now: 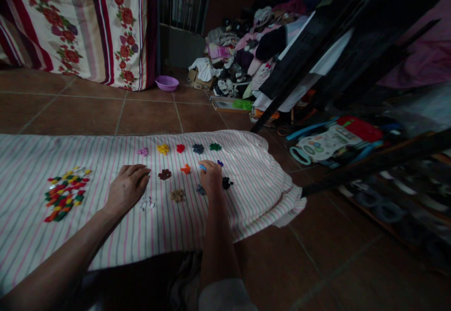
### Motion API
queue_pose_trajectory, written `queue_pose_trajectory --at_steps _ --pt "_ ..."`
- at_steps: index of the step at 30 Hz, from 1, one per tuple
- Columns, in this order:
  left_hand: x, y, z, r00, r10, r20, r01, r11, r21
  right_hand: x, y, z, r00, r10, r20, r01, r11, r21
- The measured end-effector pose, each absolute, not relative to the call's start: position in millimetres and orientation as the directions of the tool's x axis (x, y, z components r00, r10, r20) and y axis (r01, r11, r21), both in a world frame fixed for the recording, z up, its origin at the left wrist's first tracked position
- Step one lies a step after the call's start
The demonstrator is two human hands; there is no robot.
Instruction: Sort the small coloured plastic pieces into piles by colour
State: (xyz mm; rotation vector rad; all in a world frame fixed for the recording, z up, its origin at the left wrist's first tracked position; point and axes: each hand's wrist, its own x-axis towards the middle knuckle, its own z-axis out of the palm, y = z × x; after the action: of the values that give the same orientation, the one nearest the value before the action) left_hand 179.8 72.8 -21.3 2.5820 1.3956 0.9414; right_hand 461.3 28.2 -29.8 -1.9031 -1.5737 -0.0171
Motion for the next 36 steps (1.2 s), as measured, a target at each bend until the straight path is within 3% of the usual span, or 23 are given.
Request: queue_pose_trajectory --at_steps 29,36 --pt "178.5 75.5 -25.2 0.405 0.762 0.505 0.73 -0.602 0.323 472.6 29.3 -32.8 0.223 0.87 0.439 0.886 0.007 -0.465" --pt "178.9 74.5 -24.7 0.414 0.752 0.513 0.732 -0.61 0.303 477.6 25.9 -25.2 0.325 0.815 0.48 0.847 -0.026 -0.53"
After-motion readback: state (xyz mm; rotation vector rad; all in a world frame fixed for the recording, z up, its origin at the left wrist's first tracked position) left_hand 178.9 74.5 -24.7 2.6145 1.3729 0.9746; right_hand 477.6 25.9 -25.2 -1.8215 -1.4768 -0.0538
